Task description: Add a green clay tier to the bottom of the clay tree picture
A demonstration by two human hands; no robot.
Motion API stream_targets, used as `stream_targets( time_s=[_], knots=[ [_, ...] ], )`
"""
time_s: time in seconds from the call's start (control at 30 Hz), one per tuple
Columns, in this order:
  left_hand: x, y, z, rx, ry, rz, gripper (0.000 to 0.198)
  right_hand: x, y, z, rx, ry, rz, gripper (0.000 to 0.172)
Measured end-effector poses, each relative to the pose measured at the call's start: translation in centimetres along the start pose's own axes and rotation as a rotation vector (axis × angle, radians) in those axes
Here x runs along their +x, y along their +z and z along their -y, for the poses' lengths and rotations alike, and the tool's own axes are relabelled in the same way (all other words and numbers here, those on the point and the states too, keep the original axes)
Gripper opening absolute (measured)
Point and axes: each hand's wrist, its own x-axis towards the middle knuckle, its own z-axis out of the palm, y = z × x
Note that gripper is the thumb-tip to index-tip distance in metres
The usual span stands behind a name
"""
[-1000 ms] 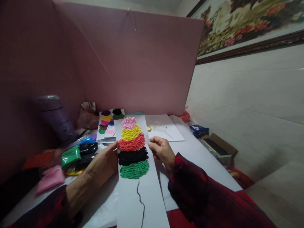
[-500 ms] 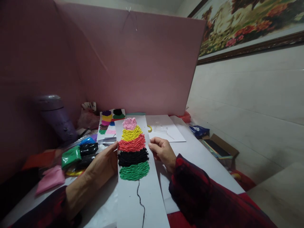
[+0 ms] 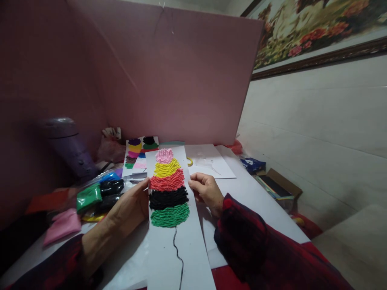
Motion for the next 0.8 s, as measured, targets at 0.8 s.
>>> stream_targets(
  time_s=[0.8],
  knots=[
    [0.14, -0.44, 0.01, 0.078, -0.002, 0.037, 0.035, 0.17, -0.24, -0.39, 0.011, -0.007, 0.026, 0.023]
  ],
)
